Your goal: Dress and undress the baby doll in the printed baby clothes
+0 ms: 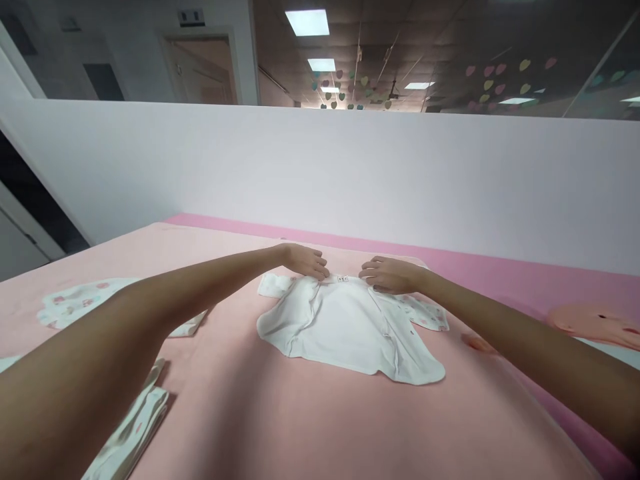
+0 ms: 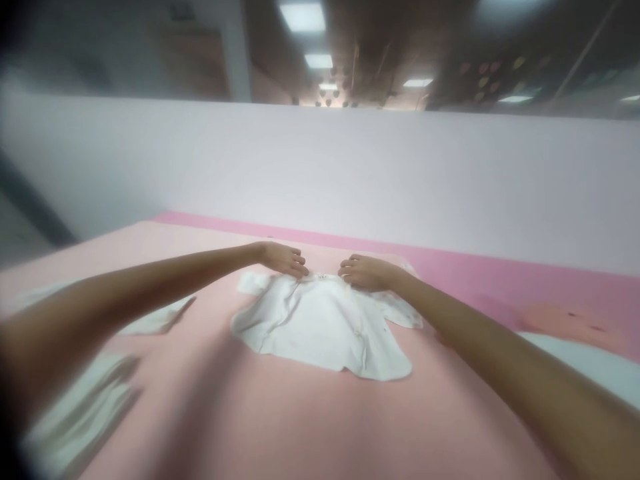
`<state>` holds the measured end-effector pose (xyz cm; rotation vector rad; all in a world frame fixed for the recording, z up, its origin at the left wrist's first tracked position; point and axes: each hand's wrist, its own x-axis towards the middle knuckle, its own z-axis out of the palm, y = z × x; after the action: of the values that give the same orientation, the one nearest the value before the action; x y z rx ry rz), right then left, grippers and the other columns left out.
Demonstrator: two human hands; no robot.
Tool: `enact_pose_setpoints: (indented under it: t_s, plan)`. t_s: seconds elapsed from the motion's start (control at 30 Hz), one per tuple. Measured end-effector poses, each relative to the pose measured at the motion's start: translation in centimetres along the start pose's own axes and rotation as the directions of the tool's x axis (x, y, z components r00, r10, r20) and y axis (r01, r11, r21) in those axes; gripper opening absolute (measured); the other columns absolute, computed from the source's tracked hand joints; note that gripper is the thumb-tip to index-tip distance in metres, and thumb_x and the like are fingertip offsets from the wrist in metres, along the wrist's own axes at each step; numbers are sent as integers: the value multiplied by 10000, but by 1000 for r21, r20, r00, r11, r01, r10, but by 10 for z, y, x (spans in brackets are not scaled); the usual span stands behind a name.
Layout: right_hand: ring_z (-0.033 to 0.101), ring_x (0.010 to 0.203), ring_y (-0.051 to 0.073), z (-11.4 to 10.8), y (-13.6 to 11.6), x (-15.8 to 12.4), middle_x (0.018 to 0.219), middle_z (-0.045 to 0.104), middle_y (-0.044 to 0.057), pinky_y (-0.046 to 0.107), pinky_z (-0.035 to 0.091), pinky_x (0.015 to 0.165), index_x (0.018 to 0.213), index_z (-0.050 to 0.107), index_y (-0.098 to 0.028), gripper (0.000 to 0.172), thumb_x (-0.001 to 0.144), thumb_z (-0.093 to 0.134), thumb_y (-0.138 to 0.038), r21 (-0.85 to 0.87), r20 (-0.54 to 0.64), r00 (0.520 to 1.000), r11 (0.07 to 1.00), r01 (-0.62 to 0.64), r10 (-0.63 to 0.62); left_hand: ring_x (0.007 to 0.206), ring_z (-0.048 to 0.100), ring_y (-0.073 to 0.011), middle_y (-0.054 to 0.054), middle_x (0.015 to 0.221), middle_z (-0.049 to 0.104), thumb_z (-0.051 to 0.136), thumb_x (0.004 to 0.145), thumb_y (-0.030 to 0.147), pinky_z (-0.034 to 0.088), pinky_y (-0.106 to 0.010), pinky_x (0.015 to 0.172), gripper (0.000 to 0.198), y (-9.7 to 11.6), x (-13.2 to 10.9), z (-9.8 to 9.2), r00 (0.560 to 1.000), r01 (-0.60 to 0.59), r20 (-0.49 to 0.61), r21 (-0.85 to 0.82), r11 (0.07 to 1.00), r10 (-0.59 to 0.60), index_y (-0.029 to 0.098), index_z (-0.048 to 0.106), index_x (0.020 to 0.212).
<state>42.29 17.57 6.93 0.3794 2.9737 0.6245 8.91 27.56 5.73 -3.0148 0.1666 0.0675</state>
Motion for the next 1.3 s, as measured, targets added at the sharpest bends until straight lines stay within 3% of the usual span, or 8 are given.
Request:
enact_pose_setpoints:
  t_s: [0.13,0.23,0.37,0.47,0.67,0.83,1.07,1.3]
  plan:
    - [586,1161,275,-51,-25,9,1254,709,109,424,420,974,822,678,-200,235,1012,544,-237,-96,-71,986,985,141,-148,980,689,-213,-63,1289,770,567,887,79,477,-335,916,438,19,-4,-39,993,-82,-84,11,997,82,381,767,1133]
    - [582,921,230,-94,-54,24,946,718,77,374,407,827,718,611,-220,302,1009,531,-214,-93,-18,982,978,187,-190,901,670,-230,-87,1211,781,552,916,125,473,-353,845,388,48,-6,-78,982,-174,-59,103,979,181,360,746,1156]
    - [480,708,198,-150,-84,35,667,603,32,333,329,670,711,584,-219,311,1020,559,-239,-82,84,993,993,88,-81,827,637,-256,-111,951,752,545,978,225,457,-374,771,195,95,-7,-132,961,-270,2,223,937,276,309,719,1005]
    - [470,710,197,-194,-100,36,678,607,33,329,302,643,711,579,-215,317,1026,558,-242,-180,66,998,984,6,6,874,644,-263,-116,943,728,553,1000,313,463,-376,785,176,129,-7,-172,972,-237,55,236,942,231,284,665,867]
    - [524,837,217,-284,-148,41,757,637,55,337,366,723,738,592,-210,331,1053,570,-311,-267,61,992,956,122,-109,1027,643,-273,-142,1204,725,473,1032,390,475,-405,912,271,196,-6,-252,977,-122,204,258,959,70,261,617,841]
    - [521,775,211,-345,-198,43,759,624,48,329,338,664,830,603,-213,350,1104,471,-386,-259,122,992,964,59,-28,1026,647,-290,-136,1209,729,558,980,485,468,-432,989,253,256,-12,-304,987,-76,154,212,974,44,264,649,894]
    - [568,751,205,-406,-237,37,834,670,52,317,320,649,940,629,-210,274,1061,524,-432,-152,158,971,976,-156,180,947,655,-285,-84,949,730,737,841,517,478,-417,1018,228,324,-15,-331,995,18,99,119,993,-30,294,694,858]
    - [518,619,169,-415,-251,27,796,681,34,315,301,623,883,647,-214,182,989,596,-354,-100,233,908,937,-335,349,903,634,-248,-62,979,746,647,936,379,444,-395,983,166,354,-8,-321,994,84,54,244,966,-100,271,689,818]
